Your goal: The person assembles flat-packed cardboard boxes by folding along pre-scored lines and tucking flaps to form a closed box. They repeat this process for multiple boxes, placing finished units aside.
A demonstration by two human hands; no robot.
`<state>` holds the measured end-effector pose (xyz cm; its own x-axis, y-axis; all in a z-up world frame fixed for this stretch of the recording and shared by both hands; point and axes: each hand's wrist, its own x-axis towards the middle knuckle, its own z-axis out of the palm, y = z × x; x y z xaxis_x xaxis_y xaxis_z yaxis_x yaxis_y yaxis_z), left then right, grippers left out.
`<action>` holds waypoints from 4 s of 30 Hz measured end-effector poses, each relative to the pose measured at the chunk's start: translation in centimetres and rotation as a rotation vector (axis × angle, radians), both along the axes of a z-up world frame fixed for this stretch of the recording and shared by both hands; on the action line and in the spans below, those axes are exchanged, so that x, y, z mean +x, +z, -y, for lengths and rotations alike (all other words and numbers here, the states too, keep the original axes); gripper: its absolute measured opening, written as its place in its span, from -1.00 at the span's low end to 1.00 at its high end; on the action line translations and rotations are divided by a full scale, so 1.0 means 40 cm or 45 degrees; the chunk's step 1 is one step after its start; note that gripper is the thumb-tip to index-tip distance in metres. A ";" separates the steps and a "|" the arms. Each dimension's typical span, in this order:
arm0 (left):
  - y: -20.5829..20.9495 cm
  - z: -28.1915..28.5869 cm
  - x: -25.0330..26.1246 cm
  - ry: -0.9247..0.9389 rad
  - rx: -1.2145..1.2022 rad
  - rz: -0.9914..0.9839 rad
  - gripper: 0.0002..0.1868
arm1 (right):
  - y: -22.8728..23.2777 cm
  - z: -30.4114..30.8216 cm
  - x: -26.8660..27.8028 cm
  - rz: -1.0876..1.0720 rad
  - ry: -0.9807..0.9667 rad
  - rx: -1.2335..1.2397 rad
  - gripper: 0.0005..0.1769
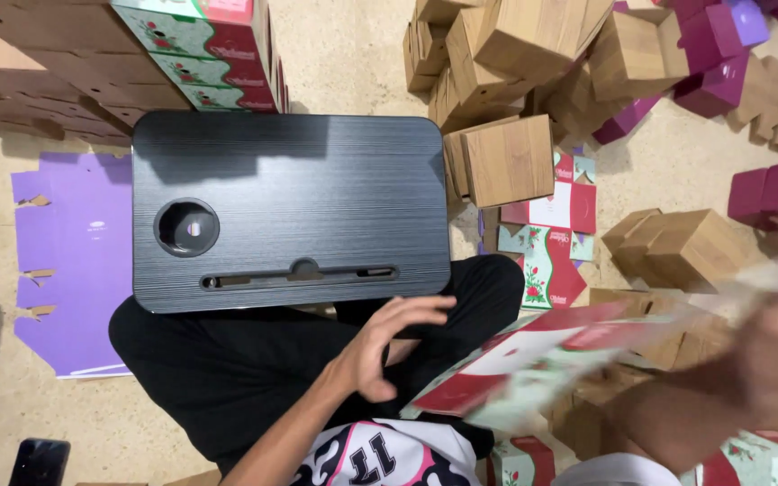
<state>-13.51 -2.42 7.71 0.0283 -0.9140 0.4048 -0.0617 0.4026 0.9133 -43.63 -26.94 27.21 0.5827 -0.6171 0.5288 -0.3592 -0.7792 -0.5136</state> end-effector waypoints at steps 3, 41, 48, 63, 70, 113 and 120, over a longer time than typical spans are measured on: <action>0.011 -0.038 0.020 -0.049 -0.072 -0.389 0.39 | -0.034 -0.062 0.249 -0.080 0.105 0.042 -0.84; -0.019 0.019 0.183 0.659 0.280 -0.440 -0.55 | -0.499 -0.064 0.802 0.646 0.672 0.394 -0.82; -0.050 0.016 0.197 0.676 0.330 -0.479 -0.59 | -0.453 -0.077 0.789 0.675 0.583 0.365 -0.87; -0.096 0.002 0.343 0.738 0.566 -0.584 -0.37 | -0.312 -0.138 0.743 0.502 0.432 -0.164 -0.77; 0.025 -0.111 0.346 0.476 0.311 -0.034 0.02 | -0.217 -0.231 0.790 0.455 0.511 -0.112 -0.69; -0.252 -0.257 0.457 0.742 0.472 -0.789 -0.82 | -0.877 -0.340 0.202 0.239 0.647 2.010 -0.18; -0.264 -0.210 0.458 0.590 0.406 -0.773 -0.83 | -0.804 -0.279 0.312 -0.274 0.334 1.722 -0.61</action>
